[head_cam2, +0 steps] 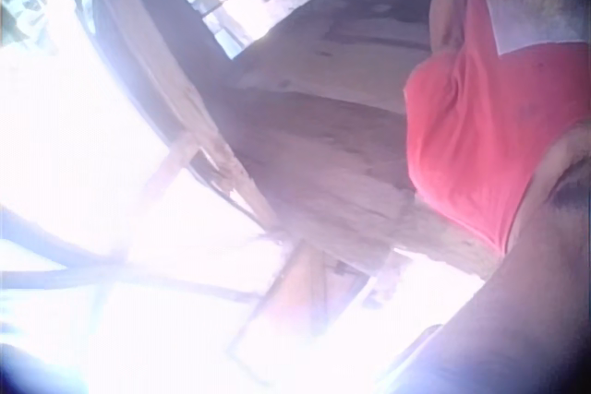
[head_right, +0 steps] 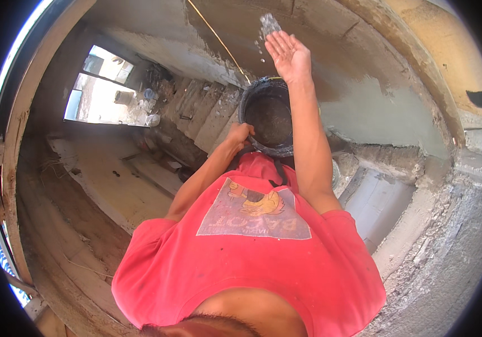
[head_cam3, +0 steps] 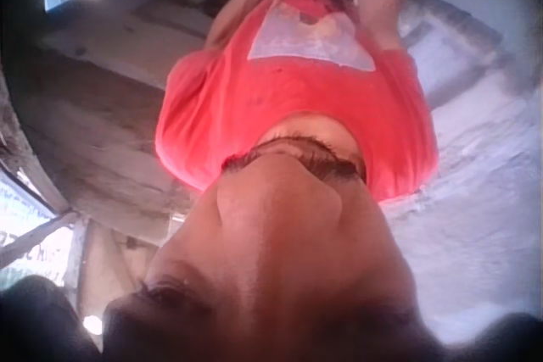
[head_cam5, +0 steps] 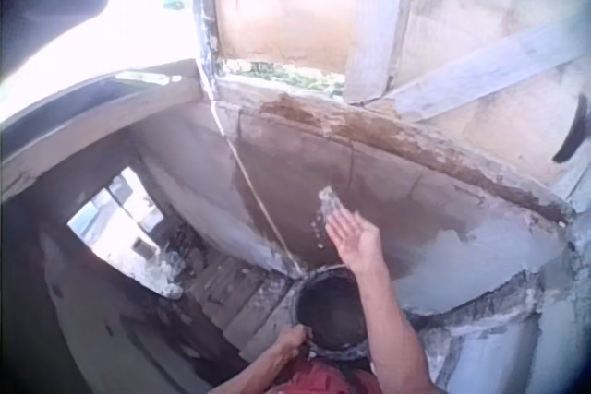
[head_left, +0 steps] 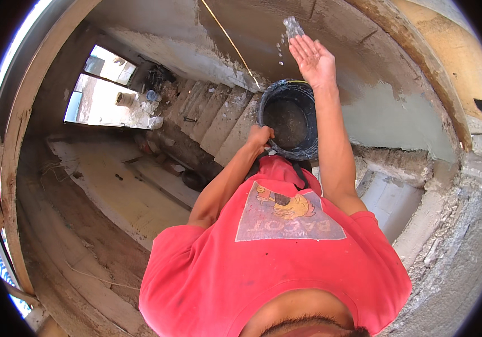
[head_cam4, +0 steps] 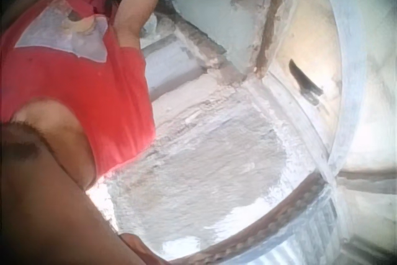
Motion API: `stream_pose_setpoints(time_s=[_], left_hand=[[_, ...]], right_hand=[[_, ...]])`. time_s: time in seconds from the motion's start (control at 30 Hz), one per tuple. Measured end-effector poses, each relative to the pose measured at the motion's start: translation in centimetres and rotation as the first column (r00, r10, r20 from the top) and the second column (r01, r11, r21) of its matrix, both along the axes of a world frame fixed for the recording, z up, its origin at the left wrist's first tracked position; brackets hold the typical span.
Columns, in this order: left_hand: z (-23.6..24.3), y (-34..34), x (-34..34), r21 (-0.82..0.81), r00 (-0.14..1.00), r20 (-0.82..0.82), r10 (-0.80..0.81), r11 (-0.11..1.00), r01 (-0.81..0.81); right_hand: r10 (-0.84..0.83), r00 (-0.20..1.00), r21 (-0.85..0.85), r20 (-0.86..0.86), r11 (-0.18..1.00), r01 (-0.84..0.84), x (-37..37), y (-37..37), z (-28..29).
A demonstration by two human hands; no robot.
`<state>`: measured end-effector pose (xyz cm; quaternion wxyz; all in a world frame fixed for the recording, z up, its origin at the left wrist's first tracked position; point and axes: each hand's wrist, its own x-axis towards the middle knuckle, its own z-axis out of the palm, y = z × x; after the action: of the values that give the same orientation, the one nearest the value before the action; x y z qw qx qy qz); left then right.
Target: The person scoops water from a bucket and splashes it onto a curved concrete wall, then uses a trowel to apply and smooth cement plaster over the wetted surface. The person repeatedly scoops and spreads plaster, working along the wall and occasionally adjusting position on the stairs.
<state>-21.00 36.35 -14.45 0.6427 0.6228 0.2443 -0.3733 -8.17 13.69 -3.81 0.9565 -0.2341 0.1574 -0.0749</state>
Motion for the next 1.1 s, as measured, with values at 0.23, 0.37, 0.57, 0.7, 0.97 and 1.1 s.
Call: stream_pose_setpoints(time_s=[0.23,0.37,0.57,0.7,0.97,1.1], left_hand=[[0.4,-0.5,0.1,-0.023,1.0,0.009,-0.014,1.0,0.014],[0.4,-0.8,-0.3,-0.024,0.998,0.034,0.059,0.998,-0.058],[-0.4,-1.4,-0.7,0.005,0.99,0.011,-0.137,0.991,0.137],[-1.7,-1.7,-0.2,-0.031,0.995,-0.029,-0.095,0.995,0.094],[-1.2,-2.1,-1.0,-0.002,0.986,0.072,-0.149,0.989,0.149],[-1.0,-2.5,-0.7,-0.002,0.996,0.036,-0.084,0.996,0.084]], right_hand=[[-0.196,0.802,-0.251,-0.565,0.966,0.059,-7.3,-0.6,-10.4],[-0.111,0.488,-0.066,-0.866,0.992,0.108,-14.8,0.9,-22.4],[-0.1,0.377,-0.008,-0.921,0.971,0.239,-17.0,1.9,-24.4],[-0.172,0.854,0.17,-0.492,0.942,0.288,-11.4,-1.2,-12.4],[-0.394,0.889,-0.253,-0.234,0.907,0.336,-8.4,-6.3,-2.2],[-0.175,0.735,-0.129,-0.655,0.985,0.119,-14.1,-2.0,-14.0]])
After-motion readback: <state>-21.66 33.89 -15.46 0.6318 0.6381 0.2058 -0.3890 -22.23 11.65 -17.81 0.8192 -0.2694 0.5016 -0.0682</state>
